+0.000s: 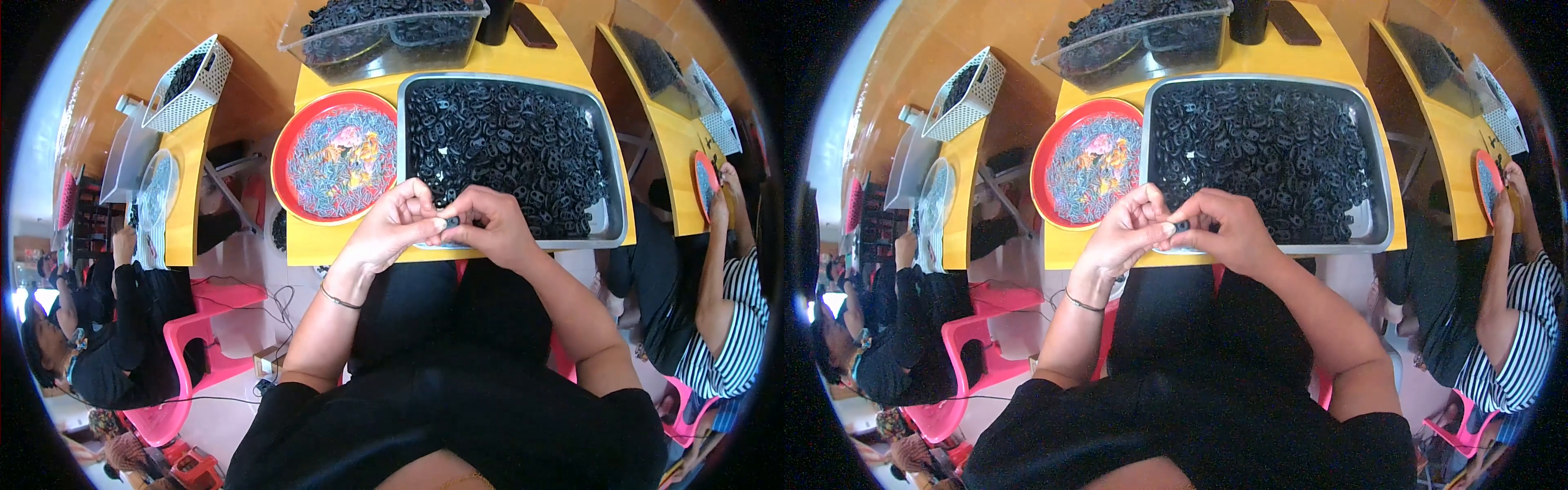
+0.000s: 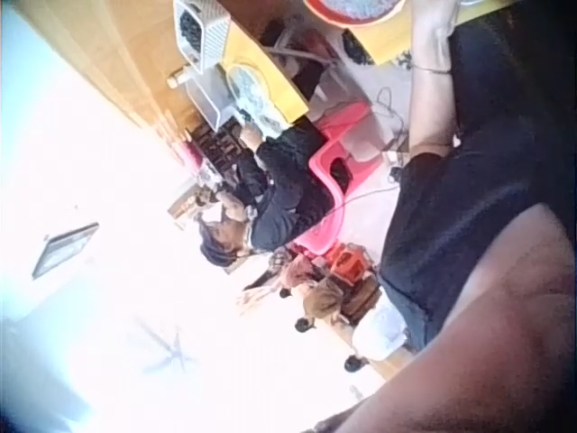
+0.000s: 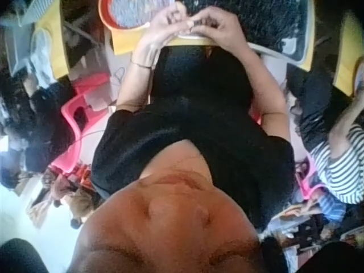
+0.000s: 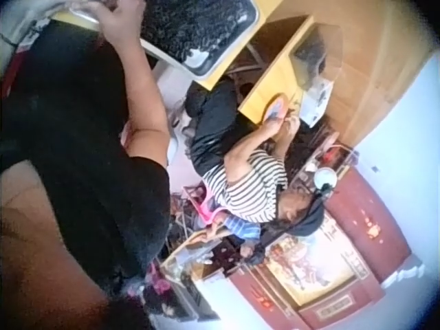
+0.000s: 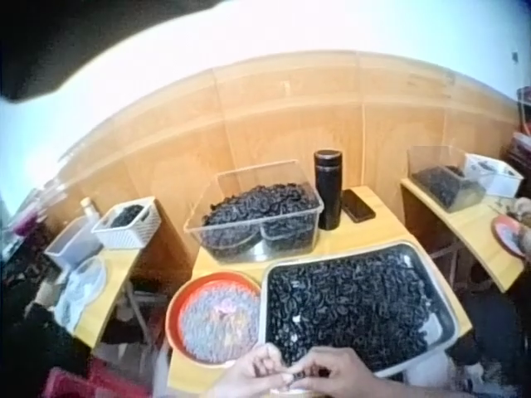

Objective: The person assembles clips by taking pins from a bowl, picking plastic clips from a tray, and inserting the pins into the clips by hand.

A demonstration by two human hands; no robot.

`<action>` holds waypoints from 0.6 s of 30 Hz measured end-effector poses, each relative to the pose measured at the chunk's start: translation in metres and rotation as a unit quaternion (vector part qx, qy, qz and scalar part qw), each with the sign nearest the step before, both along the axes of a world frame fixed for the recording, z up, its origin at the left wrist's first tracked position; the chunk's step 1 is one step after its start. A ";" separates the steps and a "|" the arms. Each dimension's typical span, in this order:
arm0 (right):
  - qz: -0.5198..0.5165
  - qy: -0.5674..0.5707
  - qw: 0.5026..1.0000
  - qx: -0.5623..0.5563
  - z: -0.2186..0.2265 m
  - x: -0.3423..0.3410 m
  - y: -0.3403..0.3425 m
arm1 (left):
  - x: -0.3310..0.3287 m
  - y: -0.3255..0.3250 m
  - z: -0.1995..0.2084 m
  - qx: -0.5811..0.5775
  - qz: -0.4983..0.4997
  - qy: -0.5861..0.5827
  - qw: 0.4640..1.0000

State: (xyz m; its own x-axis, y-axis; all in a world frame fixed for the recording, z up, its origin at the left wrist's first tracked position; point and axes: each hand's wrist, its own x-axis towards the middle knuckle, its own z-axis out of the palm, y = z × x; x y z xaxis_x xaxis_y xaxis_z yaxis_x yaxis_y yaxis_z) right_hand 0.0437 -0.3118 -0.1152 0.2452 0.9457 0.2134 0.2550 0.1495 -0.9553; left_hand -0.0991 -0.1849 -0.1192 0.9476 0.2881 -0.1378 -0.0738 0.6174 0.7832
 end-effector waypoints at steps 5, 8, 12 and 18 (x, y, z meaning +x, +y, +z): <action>0.010 -0.006 1.000 0.011 -0.001 0.003 0.002 | 0.000 -0.003 0.003 0.033 0.006 0.003 0.999; 0.014 0.011 1.000 0.000 0.002 0.003 -0.001 | 0.001 -0.004 0.003 0.015 0.022 -0.006 1.000; 0.009 -0.004 1.000 0.001 0.003 0.001 -0.003 | -0.002 -0.003 0.001 0.011 0.020 -0.015 1.000; 0.008 -0.007 1.000 0.018 0.001 0.000 -0.002 | -0.003 -0.001 0.001 0.001 0.018 -0.009 1.000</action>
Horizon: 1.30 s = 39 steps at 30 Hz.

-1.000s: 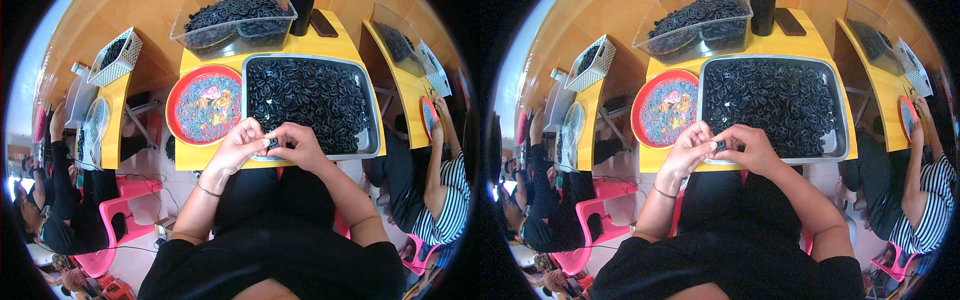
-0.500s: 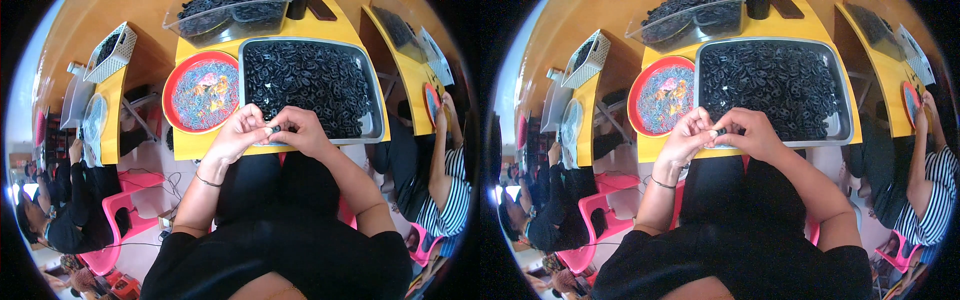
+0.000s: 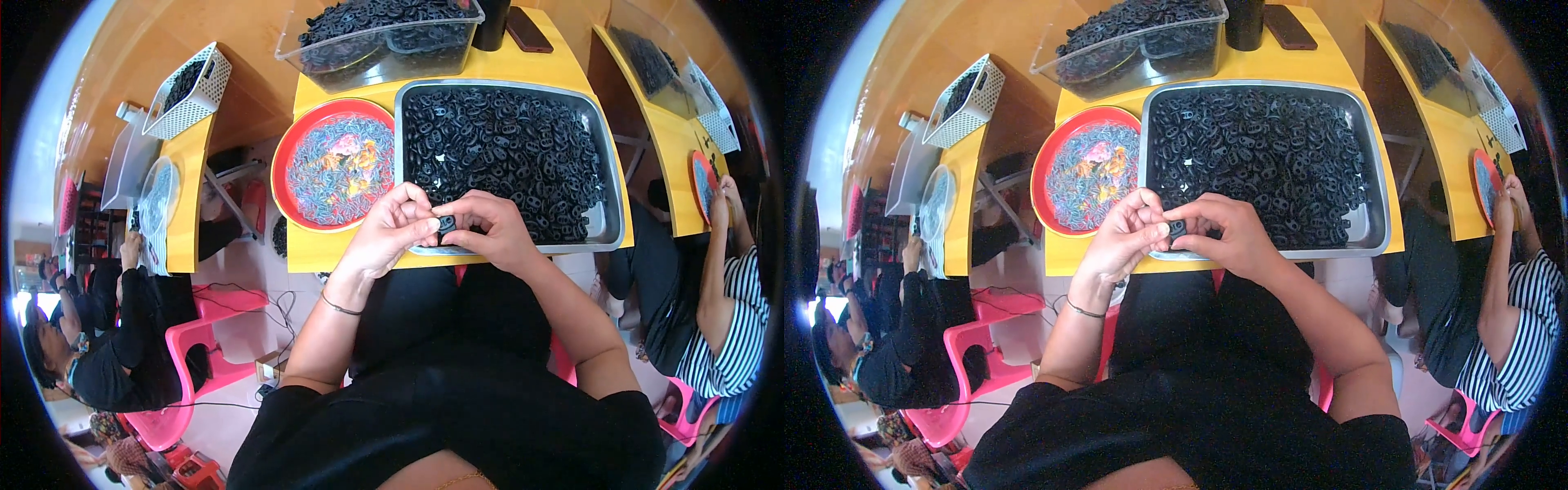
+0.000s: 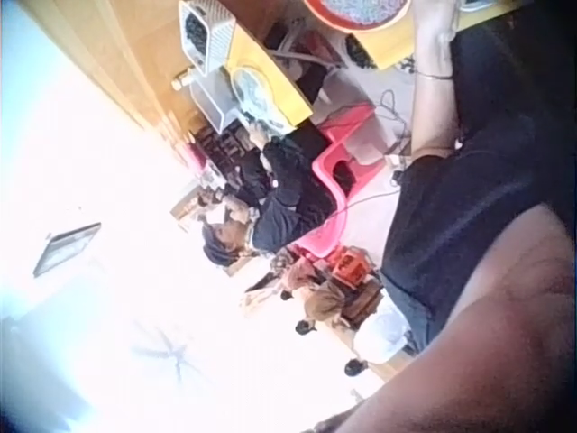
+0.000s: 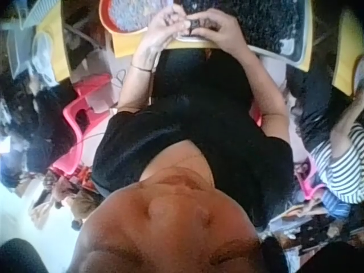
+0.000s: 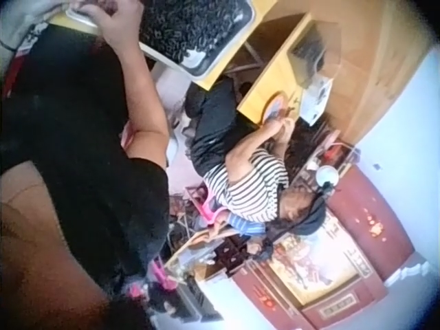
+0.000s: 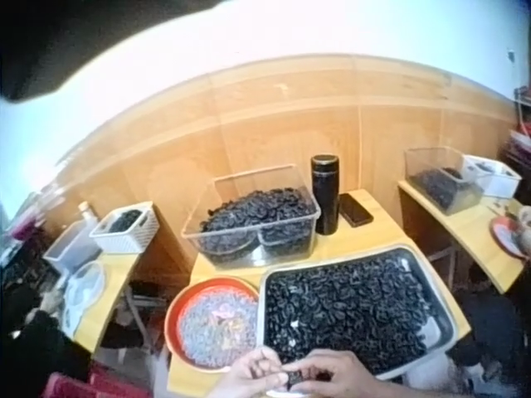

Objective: The person assembles clips by taking pins from a bowl, picking plastic clips from a tray, and inserting the pins into the clips by hand.

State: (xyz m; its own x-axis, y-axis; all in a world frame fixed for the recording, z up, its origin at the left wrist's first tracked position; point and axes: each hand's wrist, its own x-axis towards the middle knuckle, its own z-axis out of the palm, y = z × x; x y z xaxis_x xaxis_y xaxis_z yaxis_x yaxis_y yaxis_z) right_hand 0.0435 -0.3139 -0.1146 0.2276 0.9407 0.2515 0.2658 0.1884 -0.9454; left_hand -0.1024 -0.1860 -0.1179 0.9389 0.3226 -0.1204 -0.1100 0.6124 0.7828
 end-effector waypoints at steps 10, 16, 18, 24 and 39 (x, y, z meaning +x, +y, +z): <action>-0.006 0.059 0.998 -0.021 -0.003 0.004 0.001 | 0.006 0.004 0.002 0.015 -0.003 0.012 1.000; -0.002 -0.035 0.999 0.013 0.003 0.005 0.000 | 0.003 0.002 0.003 0.026 -0.010 0.012 1.000; -0.015 0.074 0.997 0.024 -0.007 0.001 -0.002 | 0.008 0.007 0.008 0.019 -0.017 -0.001 1.000; -0.059 0.132 0.989 0.019 -0.011 -0.005 -0.001 | 0.060 0.091 0.081 0.312 0.173 -0.026 0.934; -0.072 -0.002 0.997 0.028 0.001 -0.001 -0.002 | 0.037 0.156 0.071 0.603 0.186 0.114 0.767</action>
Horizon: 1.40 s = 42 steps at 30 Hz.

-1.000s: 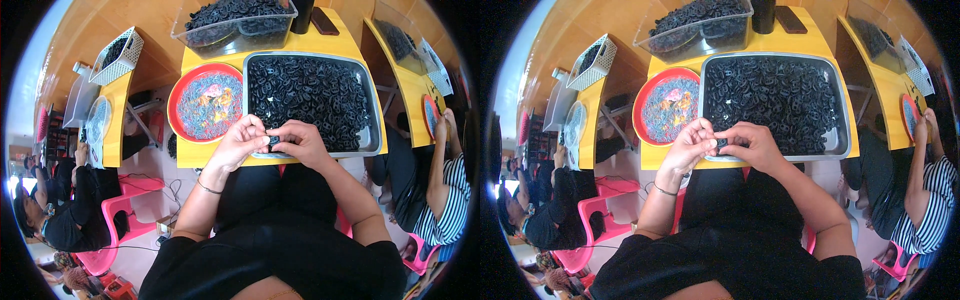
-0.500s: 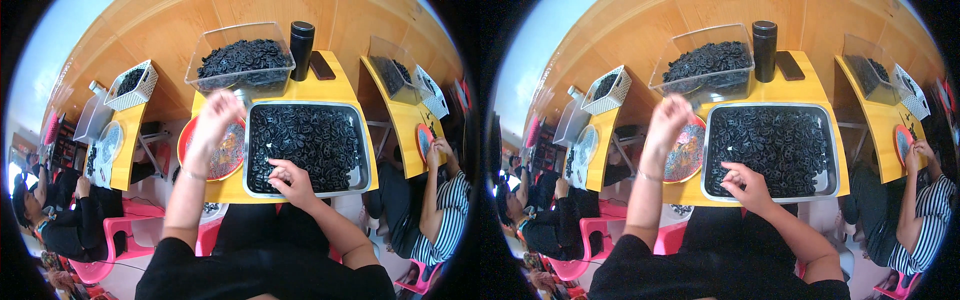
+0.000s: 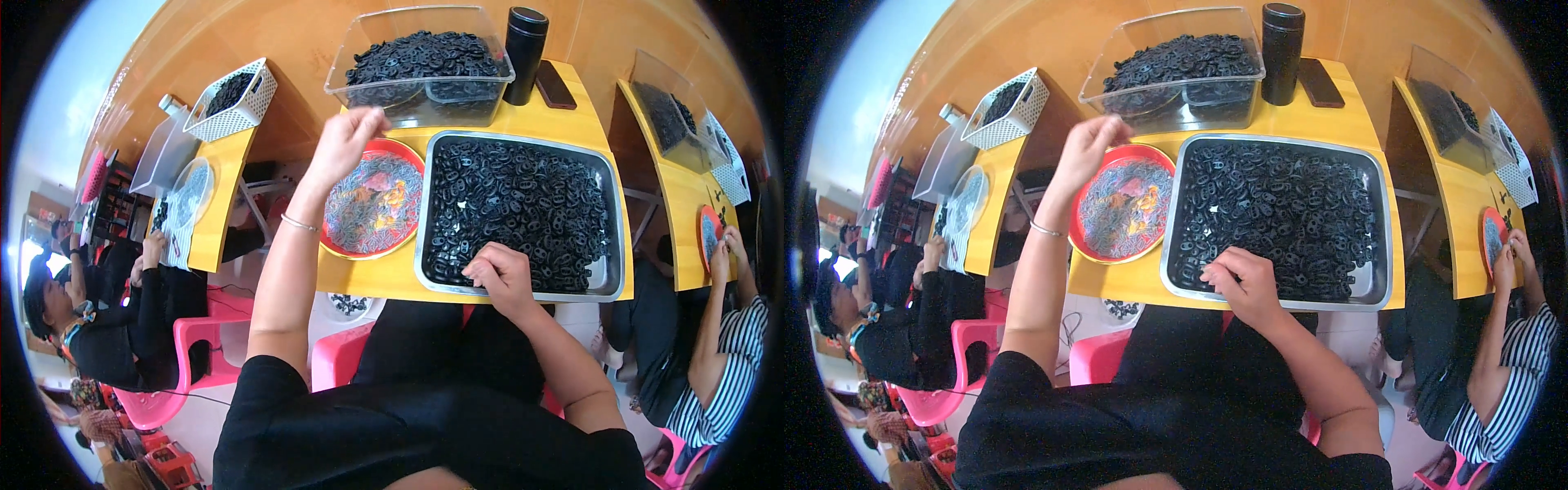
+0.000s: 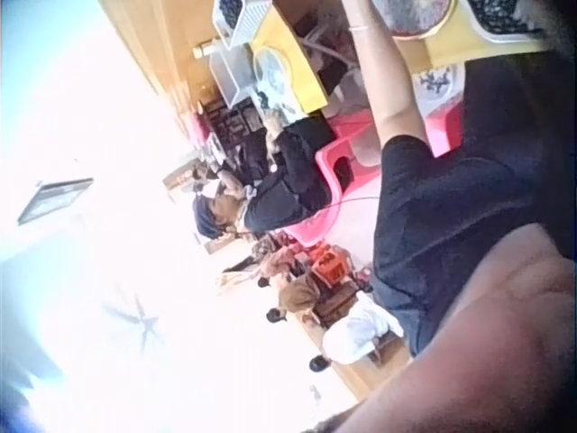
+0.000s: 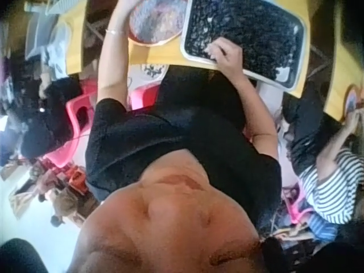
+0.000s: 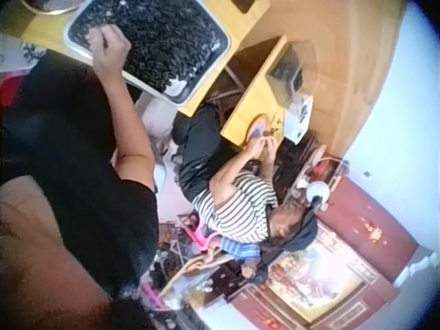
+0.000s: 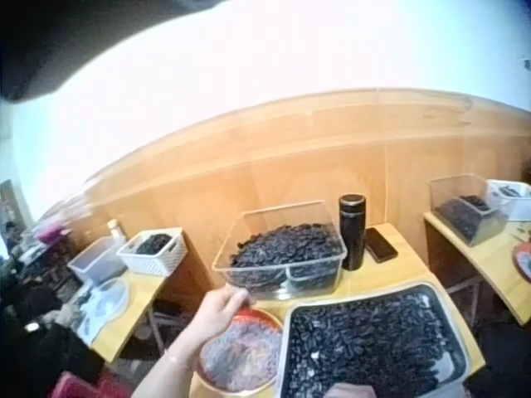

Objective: The person assembles clips by taking pins from a bowl, picking plastic clips from a tray, and inserting the pins into the clips by hand.

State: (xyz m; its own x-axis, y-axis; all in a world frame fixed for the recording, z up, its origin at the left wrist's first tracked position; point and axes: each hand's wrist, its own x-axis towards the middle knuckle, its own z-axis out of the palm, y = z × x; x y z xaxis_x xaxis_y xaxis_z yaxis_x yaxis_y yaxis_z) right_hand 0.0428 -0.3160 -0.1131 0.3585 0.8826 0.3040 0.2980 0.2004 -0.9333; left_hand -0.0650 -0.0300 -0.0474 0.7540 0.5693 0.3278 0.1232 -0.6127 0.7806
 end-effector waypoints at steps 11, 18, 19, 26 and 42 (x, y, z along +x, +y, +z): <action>-0.012 -0.009 1.000 0.000 0.000 -0.005 0.001 | -0.046 -0.018 -0.048 0.222 -0.030 0.216 0.950; -0.010 -0.034 0.999 -0.005 -0.001 -0.003 0.001 | -0.044 -0.022 -0.070 0.307 -0.032 0.234 0.922; -0.012 -0.028 1.000 -0.002 -0.001 -0.003 0.001 | -0.044 -0.022 -0.070 0.320 -0.027 0.244 0.915; -0.026 -0.009 1.000 0.006 -0.003 -0.004 0.001 | -0.035 -0.025 -0.066 0.350 -0.035 0.280 0.893; -0.104 -0.083 0.991 0.008 0.016 -0.005 0.016 | -0.021 -0.123 -0.052 -0.420 -0.083 -0.174 0.887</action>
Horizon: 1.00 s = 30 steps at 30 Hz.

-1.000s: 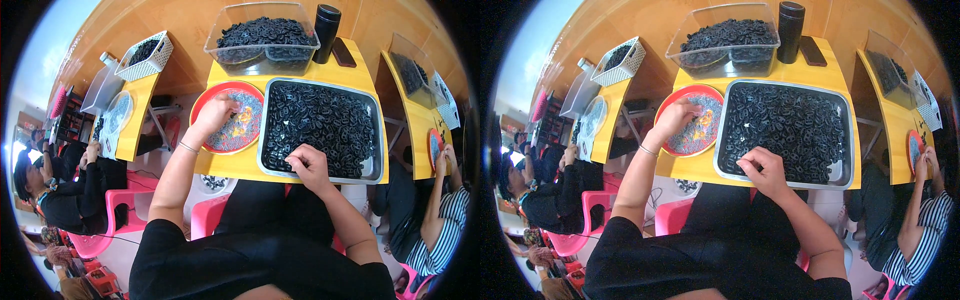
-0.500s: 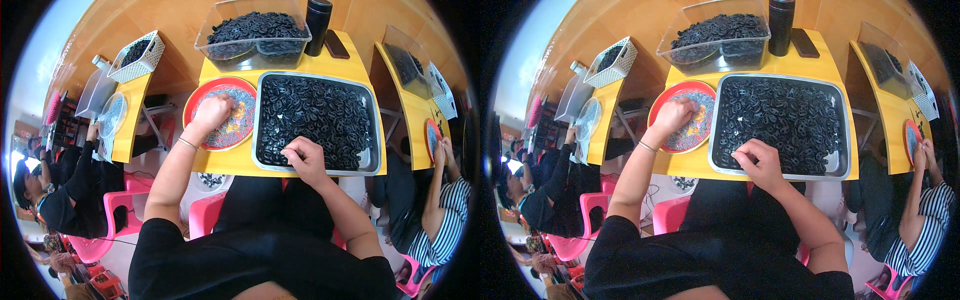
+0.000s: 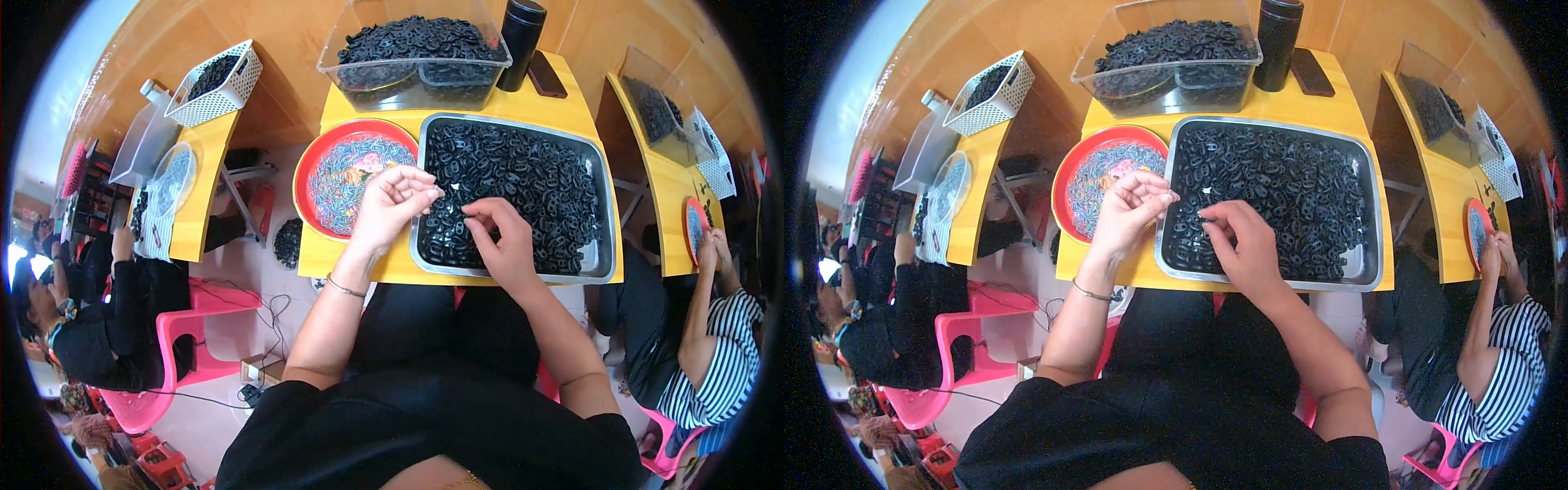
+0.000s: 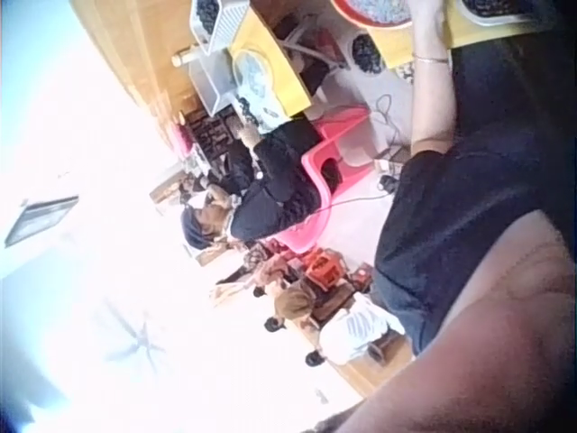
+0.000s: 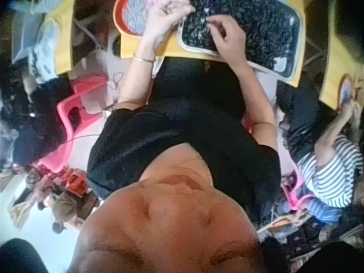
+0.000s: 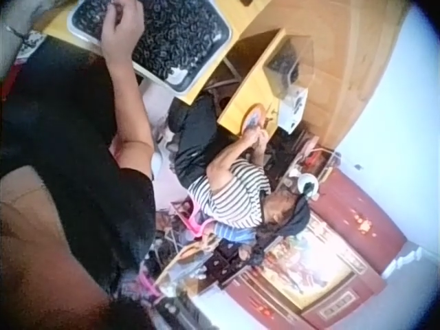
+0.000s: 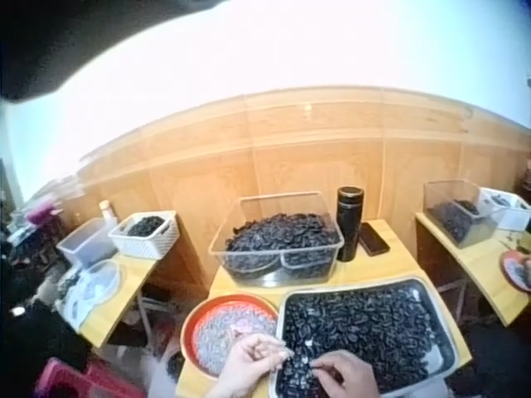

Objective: The person assembles clips by taking pins from a bowl, picking plastic clips from a tray, and inserting the pins into the clips by hand.

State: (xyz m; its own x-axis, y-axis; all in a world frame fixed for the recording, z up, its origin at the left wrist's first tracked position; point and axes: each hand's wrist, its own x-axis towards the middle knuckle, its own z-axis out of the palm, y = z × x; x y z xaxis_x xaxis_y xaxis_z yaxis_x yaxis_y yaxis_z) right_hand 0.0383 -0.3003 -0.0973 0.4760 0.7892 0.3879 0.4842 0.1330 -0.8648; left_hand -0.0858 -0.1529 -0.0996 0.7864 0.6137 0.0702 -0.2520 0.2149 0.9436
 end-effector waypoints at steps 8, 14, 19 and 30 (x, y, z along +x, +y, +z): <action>0.061 -0.287 0.943 -0.155 -0.014 0.022 0.040 | -0.008 -0.006 -0.023 -0.100 -0.002 -0.039 0.994; 0.067 -0.339 0.914 -0.214 -0.024 0.025 0.058 | -0.008 -0.006 -0.022 -0.105 -0.001 -0.040 0.994; 0.080 -0.319 0.912 -0.245 -0.018 0.022 0.067 | -0.007 -0.010 -0.020 -0.111 0.019 -0.037 0.993; 0.069 -0.191 0.962 -0.185 0.000 0.025 0.035 | -0.004 -0.014 -0.025 -0.069 0.036 -0.013 0.997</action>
State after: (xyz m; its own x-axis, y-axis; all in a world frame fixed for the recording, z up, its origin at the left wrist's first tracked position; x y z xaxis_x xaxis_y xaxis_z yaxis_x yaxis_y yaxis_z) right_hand 0.0629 -0.2652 -0.0975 0.2349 0.9523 0.1947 0.7759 -0.0631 -0.6277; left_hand -0.0898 -0.1669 -0.1247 0.7396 0.6731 0.0016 -0.2954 0.3225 0.8993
